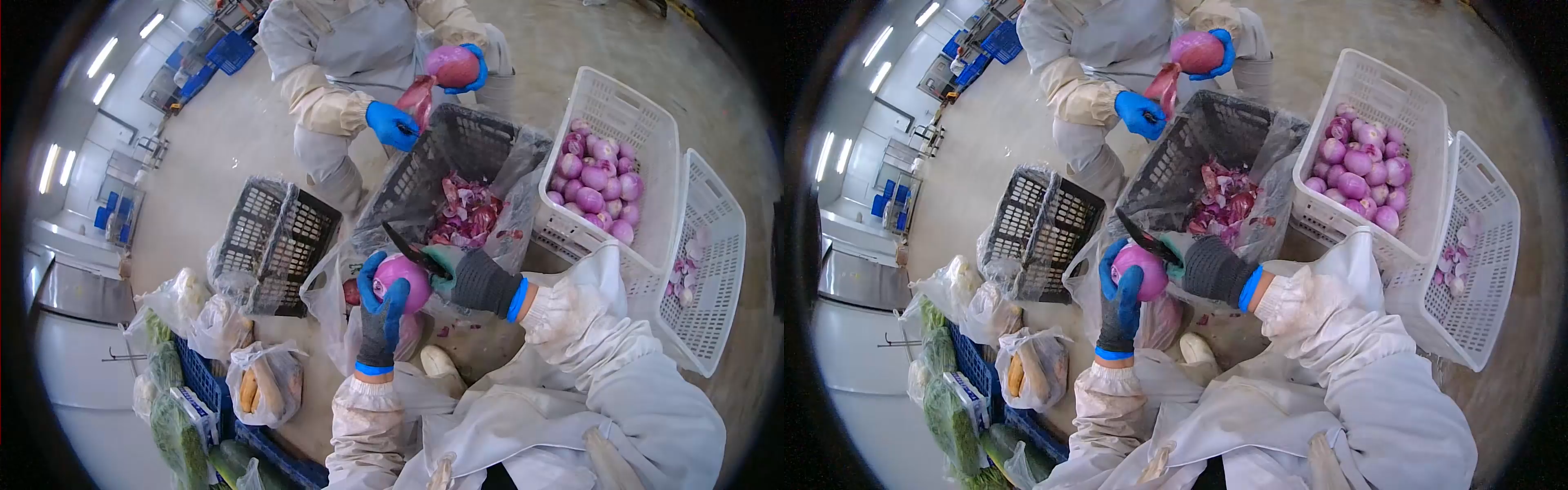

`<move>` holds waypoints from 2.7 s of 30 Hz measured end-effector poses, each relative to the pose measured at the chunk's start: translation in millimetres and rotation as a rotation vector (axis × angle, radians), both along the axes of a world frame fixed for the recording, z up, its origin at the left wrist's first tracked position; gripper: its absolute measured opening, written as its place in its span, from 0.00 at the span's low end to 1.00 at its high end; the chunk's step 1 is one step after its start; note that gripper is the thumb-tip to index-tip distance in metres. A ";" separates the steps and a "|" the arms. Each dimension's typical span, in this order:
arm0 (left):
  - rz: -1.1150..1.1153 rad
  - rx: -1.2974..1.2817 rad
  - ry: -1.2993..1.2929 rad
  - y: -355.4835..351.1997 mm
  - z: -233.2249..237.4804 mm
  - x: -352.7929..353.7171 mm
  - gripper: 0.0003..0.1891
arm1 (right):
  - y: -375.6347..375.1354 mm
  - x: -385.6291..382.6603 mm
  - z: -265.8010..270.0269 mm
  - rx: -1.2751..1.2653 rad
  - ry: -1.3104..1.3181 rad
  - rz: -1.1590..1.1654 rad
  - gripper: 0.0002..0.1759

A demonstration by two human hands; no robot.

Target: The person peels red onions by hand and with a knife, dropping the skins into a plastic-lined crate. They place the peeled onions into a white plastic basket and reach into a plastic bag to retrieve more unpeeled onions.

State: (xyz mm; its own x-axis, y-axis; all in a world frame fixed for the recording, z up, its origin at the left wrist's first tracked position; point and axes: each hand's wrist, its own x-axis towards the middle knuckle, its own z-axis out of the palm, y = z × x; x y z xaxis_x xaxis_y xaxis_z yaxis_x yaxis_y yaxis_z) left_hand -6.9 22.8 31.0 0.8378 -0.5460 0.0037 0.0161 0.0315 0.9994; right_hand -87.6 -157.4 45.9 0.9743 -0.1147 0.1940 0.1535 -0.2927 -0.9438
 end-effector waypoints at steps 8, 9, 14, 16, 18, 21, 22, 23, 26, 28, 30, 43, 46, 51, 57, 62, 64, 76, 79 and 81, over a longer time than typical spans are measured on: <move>-0.034 -0.236 0.143 -6.4 -6.1 2.0 0.36 | -29.3 24.4 -27.0 0.088 -0.018 -0.298 0.14; -0.054 -0.472 0.510 -7.9 -0.9 -0.1 0.37 | -38.6 26.9 -36.3 0.127 -0.060 -0.366 0.14; -0.194 -0.678 0.583 -8.5 18.2 8.6 0.40 | -75.3 25.4 -36.3 -0.149 0.289 -0.426 0.20; -0.173 -0.611 0.486 -8.1 17.9 13.2 0.41 | -80.5 21.5 -32.0 -0.512 0.411 -0.323 0.28; -0.166 -0.611 0.578 -3.8 5.6 19.0 0.40 | -68.1 31.0 -52.3 -0.146 0.201 -0.225 0.30; -0.178 -0.597 0.674 -11.0 2.7 17.7 0.38 | -35.0 28.0 -18.0 0.328 0.013 -0.019 0.35; -0.192 -0.582 0.672 -14.7 3.2 16.5 0.37 | -28.5 24.2 -1.4 0.438 0.031 0.093 0.37; -0.194 -0.578 0.679 -16.4 0.3 15.8 0.37 | -29.1 21.8 2.0 0.441 0.035 0.087 0.37; -0.175 -0.457 0.589 -16.1 -6.4 12.7 0.34 | -29.1 21.7 -0.7 0.265 -0.063 0.174 0.33; -0.208 -0.479 0.618 -14.5 -5.6 12.7 0.33 | -31.5 17.0 9.5 0.134 -0.035 0.176 0.32; -0.176 -0.424 0.617 -9.4 -14.1 13.8 0.33 | -30.8 15.9 9.3 0.006 -0.007 0.177 0.31; -0.096 -0.326 0.643 -14.7 -30.8 9.8 0.30 | -29.7 2.0 4.5 -0.435 -0.187 -0.032 0.21; -0.057 -0.292 0.625 -15.3 -28.6 5.8 0.24 | -31.6 3.6 -5.5 -0.429 -0.142 -0.017 0.21; -0.095 -0.173 0.432 -14.6 -6.5 1.1 0.25 | -35.0 10.7 -19.3 -0.375 -0.076 0.066 0.22; -0.222 0.059 0.204 -12.0 7.1 -2.4 0.29 | -38.1 12.3 -18.7 -0.338 0.045 0.197 0.18; -0.324 -0.051 0.318 -13.0 -2.1 -4.8 0.35 | -40.5 17.3 -22.4 0.072 0.064 0.115 0.11; -0.307 -0.335 0.486 -15.9 -1.4 0.0 0.44 | -47.0 16.6 -13.8 0.419 0.192 0.103 0.10; -0.103 -0.319 0.289 -13.4 2.1 16.3 0.41 | -26.2 32.1 -28.5 0.563 0.309 0.160 0.44; -0.063 -0.236 0.103 -20.5 -2.2 10.5 0.36 | -19.7 26.3 -38.5 0.483 0.288 0.246 0.44; 0.029 0.017 -0.163 -21.1 -13.5 14.1 0.30 | -15.1 25.9 -35.9 0.434 0.048 0.178 0.44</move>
State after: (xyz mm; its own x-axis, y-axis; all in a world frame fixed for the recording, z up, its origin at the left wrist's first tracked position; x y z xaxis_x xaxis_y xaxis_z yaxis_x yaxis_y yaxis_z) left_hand 7.2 1.7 17.5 0.8420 -0.5231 0.1316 -0.1465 0.0130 0.9891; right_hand -61.7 -172.5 9.9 0.9928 -0.0054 0.1196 0.1190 0.1579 -0.9803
